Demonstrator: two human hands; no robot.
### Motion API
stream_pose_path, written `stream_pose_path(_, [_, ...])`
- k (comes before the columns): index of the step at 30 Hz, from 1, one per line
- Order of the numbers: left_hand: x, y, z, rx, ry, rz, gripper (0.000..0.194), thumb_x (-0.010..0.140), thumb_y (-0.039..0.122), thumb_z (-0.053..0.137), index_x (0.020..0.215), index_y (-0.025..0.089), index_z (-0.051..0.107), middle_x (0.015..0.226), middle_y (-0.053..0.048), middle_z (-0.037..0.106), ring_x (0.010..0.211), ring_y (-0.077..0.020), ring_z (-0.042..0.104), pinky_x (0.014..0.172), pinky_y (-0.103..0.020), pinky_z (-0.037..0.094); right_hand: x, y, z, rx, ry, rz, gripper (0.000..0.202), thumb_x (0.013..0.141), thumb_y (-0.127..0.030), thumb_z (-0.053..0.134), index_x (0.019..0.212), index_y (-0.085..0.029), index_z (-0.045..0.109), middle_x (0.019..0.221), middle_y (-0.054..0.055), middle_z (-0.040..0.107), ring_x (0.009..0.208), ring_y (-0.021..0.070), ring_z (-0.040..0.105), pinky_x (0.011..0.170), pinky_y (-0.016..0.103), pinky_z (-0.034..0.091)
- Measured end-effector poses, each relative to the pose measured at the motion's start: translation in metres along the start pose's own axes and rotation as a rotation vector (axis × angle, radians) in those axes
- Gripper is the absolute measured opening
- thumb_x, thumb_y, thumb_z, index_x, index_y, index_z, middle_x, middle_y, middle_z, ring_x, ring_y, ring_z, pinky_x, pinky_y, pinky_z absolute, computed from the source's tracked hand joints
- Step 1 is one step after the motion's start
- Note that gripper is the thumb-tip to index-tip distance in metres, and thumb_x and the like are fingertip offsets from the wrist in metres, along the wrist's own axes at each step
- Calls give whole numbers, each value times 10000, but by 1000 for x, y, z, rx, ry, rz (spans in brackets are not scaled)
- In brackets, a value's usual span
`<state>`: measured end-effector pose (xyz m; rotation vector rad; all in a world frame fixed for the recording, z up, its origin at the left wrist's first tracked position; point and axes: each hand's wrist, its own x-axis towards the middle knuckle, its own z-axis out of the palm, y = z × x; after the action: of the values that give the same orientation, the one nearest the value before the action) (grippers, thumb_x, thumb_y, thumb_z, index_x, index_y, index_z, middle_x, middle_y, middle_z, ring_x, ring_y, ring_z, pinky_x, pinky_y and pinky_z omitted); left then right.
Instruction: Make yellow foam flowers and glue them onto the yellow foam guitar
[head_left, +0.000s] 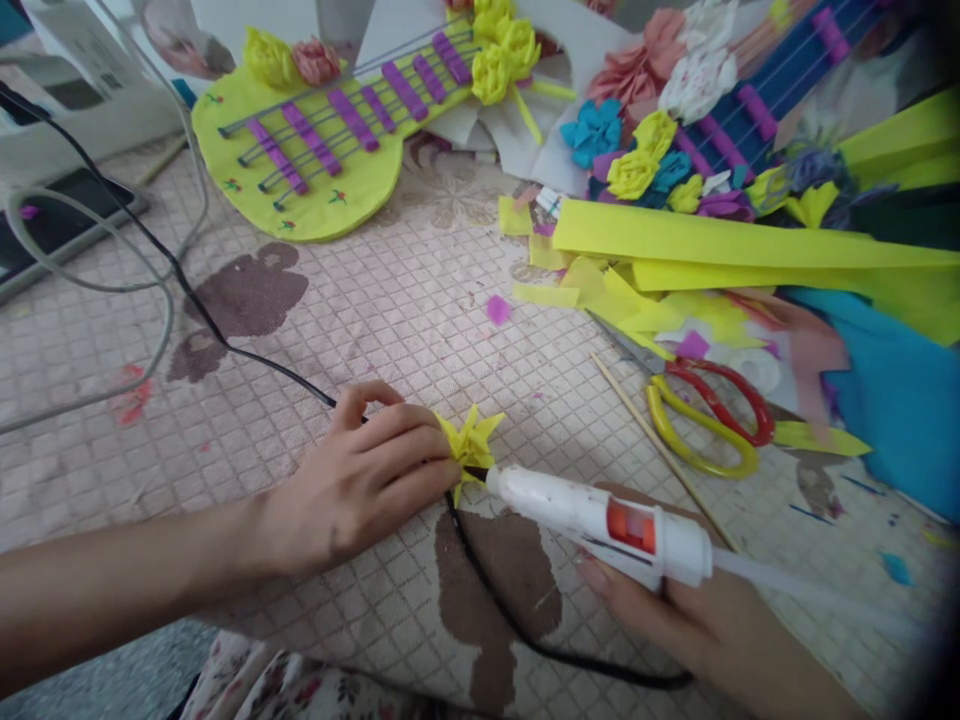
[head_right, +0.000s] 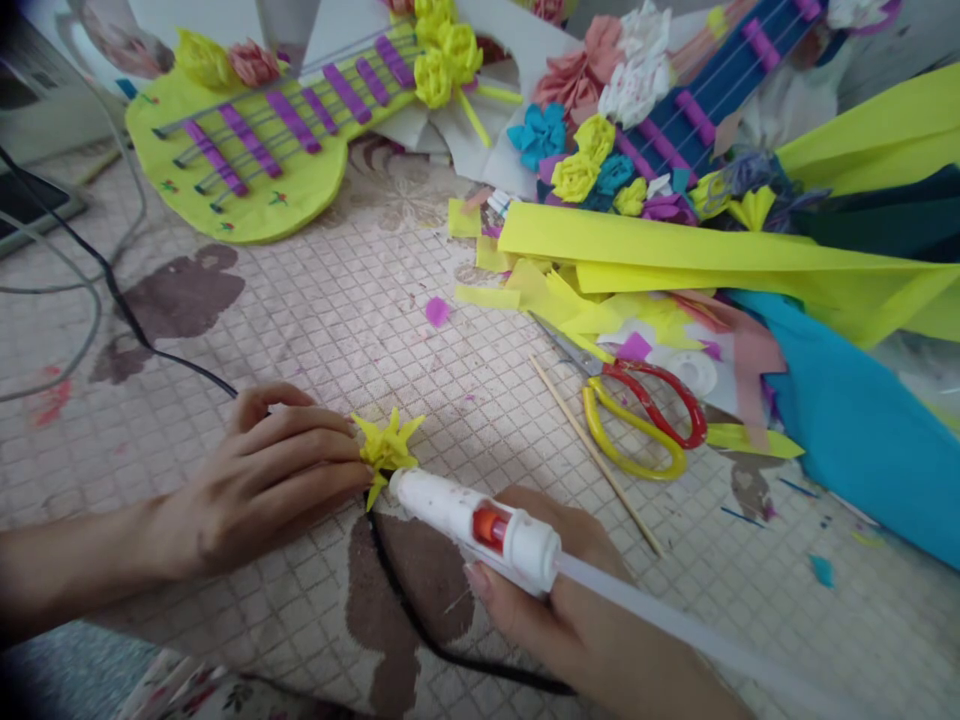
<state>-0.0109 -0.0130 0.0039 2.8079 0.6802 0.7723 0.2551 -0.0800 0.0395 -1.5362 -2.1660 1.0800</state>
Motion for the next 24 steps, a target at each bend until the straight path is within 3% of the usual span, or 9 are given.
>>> stream_pose_path(6, [-1,2,2,-6,1,-40,110,892,144,517,953,187,598,895,-6,669,909,-183,570,864,-399,344,-1,2,0,-85,16,-35,32,835,-254,520,840,-251,552,669,-15,626,605,157,612,472,259,494])
stream_pose_path(13, [2,2,5,-169,-19,-212,39,873,187,562,888,204,593,863,-1,646,848,-157,545,806,-350,362,-3,3,3,-62,53,-27,63,844,-273,512,869,-242,561,677,-23,637,598,149,617,484,254,497])
stream_pose_path(24, [3,3,3,-203,-45,-242,54,881,187,541,880,200,594,858,-7,636,850,-159,535,805,-350,357,1,-2,-1,-32,-3,-8,61,832,-250,523,795,-254,571,675,-9,641,597,161,618,489,260,520])
